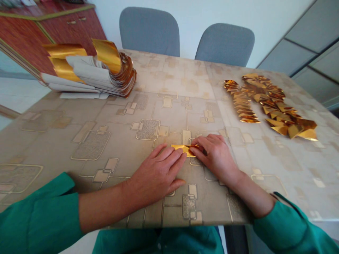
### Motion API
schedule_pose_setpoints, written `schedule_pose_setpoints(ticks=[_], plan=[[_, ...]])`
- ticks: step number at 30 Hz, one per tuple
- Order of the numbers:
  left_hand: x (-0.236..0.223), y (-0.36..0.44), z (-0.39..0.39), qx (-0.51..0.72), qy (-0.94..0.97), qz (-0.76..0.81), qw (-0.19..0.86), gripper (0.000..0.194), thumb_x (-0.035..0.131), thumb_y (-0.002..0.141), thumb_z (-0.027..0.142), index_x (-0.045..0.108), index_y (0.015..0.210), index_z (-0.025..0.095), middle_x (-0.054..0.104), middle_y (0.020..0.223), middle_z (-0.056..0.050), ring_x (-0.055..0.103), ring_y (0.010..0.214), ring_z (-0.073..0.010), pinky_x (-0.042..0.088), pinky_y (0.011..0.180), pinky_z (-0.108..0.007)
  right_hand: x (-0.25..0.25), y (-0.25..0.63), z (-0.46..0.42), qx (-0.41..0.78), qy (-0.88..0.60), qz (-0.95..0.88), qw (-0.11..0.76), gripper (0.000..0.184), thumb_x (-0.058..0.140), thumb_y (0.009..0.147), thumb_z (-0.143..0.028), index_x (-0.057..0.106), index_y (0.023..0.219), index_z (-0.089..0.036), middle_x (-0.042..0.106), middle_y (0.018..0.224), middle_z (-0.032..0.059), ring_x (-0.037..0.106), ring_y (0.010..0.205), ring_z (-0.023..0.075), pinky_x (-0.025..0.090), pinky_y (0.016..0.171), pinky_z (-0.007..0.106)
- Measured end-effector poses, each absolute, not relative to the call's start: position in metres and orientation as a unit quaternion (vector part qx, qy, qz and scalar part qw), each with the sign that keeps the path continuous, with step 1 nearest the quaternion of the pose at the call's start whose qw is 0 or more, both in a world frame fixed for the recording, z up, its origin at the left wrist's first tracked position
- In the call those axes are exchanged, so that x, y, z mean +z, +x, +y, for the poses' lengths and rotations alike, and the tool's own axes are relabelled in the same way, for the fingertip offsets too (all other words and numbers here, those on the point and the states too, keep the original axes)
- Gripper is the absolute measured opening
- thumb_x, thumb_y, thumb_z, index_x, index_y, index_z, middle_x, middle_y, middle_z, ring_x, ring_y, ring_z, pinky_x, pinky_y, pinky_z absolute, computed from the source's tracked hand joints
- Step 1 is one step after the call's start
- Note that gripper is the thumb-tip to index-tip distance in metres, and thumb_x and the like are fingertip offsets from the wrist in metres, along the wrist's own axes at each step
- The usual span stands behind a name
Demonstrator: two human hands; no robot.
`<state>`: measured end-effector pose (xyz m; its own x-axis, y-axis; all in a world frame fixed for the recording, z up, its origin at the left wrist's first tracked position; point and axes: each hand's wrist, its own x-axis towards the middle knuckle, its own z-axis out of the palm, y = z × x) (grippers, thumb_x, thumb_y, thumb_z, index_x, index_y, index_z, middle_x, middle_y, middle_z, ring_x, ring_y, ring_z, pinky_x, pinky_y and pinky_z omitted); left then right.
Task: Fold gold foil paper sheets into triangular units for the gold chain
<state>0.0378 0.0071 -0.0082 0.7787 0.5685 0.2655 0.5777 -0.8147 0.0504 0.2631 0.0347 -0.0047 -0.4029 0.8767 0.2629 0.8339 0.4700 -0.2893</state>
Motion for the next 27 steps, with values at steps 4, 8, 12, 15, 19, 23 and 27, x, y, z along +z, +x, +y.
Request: schedule_pose_setpoints(ticks=[4,8,12,15,19,23,27], plan=[[-0.0070,0.0382,0.0075,-0.121,-0.944,-0.307,0.012,0.058,0.064,0.091,0.049,0.054,0.132,0.010,0.061,0.130,-0.016,0.054,0.118,-0.0319,0.037,0.107,-0.049,-0.0054,0.2626,0.0347,0.041,-0.512,-0.835,0.198,0.013,0.062,0.095,-0.031,0.063,0.088,-0.021,0.066,0.072,0.0007,0.056,0.071,0.0184,0.034,0.076,0.032],[-0.0066,0.0386,0.0077,-0.118,-0.944,-0.308,0.009,0.057,0.064,0.092,0.048,0.054,0.133,0.010,0.062,0.130,-0.016,0.054,0.117,-0.0319,0.037,0.107,-0.050,-0.0053,0.2621,0.0351,0.036,-0.512,-0.835,0.200,0.013,0.062,0.094,-0.030,0.062,0.085,-0.021,0.064,0.070,0.0003,0.054,0.069,0.0178,0.034,0.075,0.032],[-0.0085,0.0377,0.0079,-0.133,-0.944,-0.302,0.005,0.057,0.064,0.092,0.047,0.054,0.133,0.009,0.059,0.133,-0.016,0.053,0.120,-0.0317,0.034,0.110,-0.049,-0.0050,0.2626,0.0352,0.051,-0.513,-0.832,0.203,0.012,0.065,0.093,-0.029,0.062,0.086,-0.020,0.064,0.071,-0.0002,0.055,0.070,0.0176,0.034,0.076,0.032],[-0.0091,0.0368,0.0083,-0.137,-0.944,-0.299,0.002,0.058,0.065,0.091,0.046,0.054,0.133,0.008,0.059,0.133,-0.017,0.053,0.120,-0.0317,0.035,0.110,-0.049,-0.0049,0.2627,0.0347,0.050,-0.513,-0.833,0.200,0.011,0.066,0.092,-0.029,0.062,0.087,-0.020,0.064,0.072,-0.0002,0.055,0.071,0.0180,0.034,0.076,0.032],[-0.0068,0.0374,0.0086,-0.127,-0.945,-0.302,0.001,0.058,0.066,0.090,0.046,0.055,0.132,0.008,0.060,0.130,-0.016,0.053,0.117,-0.0321,0.037,0.108,-0.050,-0.0051,0.2613,0.0336,0.036,-0.515,-0.835,0.193,0.011,0.063,0.094,-0.029,0.062,0.087,-0.021,0.064,0.072,0.0007,0.055,0.071,0.0189,0.034,0.076,0.032],[-0.0032,0.0388,0.0097,-0.113,-0.947,-0.302,-0.003,0.059,0.068,0.089,0.047,0.056,0.131,0.009,0.061,0.127,-0.016,0.053,0.113,-0.0328,0.040,0.105,-0.050,-0.0046,0.2607,0.0332,0.009,-0.520,-0.834,0.183,0.010,0.062,0.093,-0.028,0.062,0.088,-0.020,0.065,0.072,0.0018,0.054,0.071,0.0195,0.033,0.076,0.033],[-0.0018,0.0389,0.0119,-0.103,-0.948,-0.301,-0.011,0.057,0.068,0.088,0.047,0.057,0.130,0.010,0.062,0.122,-0.014,0.054,0.111,-0.0327,0.041,0.103,-0.050,-0.0002,0.2608,0.0307,-0.051,-0.525,-0.830,0.181,0.010,0.057,0.094,-0.021,0.062,0.086,-0.020,0.067,0.075,0.0032,0.053,0.077,0.0213,0.031,0.077,0.035]])
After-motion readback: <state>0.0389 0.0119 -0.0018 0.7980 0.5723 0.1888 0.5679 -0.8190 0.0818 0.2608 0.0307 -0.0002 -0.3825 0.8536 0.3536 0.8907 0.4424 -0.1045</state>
